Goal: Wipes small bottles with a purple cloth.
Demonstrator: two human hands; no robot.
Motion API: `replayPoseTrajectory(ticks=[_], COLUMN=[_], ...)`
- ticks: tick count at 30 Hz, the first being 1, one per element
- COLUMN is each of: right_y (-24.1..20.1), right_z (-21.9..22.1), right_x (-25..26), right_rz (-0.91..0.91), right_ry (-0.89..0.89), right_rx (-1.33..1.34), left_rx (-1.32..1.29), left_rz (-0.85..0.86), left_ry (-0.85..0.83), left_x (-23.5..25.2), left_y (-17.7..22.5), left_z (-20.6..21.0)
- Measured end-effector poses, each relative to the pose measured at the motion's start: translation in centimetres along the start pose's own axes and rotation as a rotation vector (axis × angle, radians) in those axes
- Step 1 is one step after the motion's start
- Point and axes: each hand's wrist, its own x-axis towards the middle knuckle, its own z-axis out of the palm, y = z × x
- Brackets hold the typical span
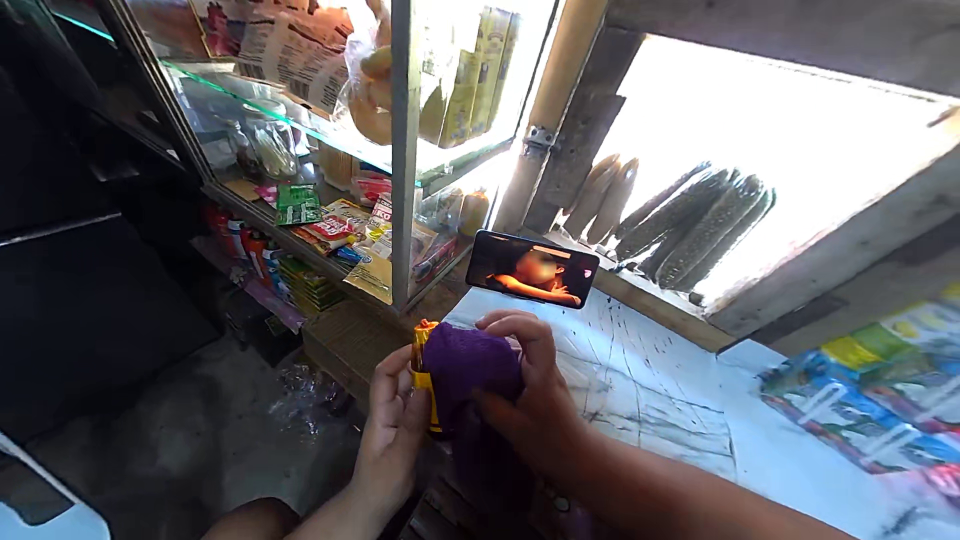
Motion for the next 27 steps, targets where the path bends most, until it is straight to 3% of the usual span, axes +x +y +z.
replayPoseTrajectory(ticks=[6,11,16,27], right_y=[-0.4,-0.8,-1.2,-1.0], right_z=[-0.2,0.2,0.1,0.3], right_x=[0.4,0.3,-0.1,-0.6], right_rz=[0.002,0.008,0.022,-0.037], right_ry=[-0.033,-0.193,-0.304,-0.272], right_rx=[-0.058,-0.077,-0.103,-0.089], left_rx=[0.036,0.016,0.059,0.087], left_rz=[0.027,0.06,0.076,0.16], left_ry=[0.08,0.201,0.175,0.065], left_x=[-0.1,0.0,0.0,-0.6], left_y=[-0.2,0.2,0.5,0.7], left_z=[0.0,-0.2,0.0,0.4])
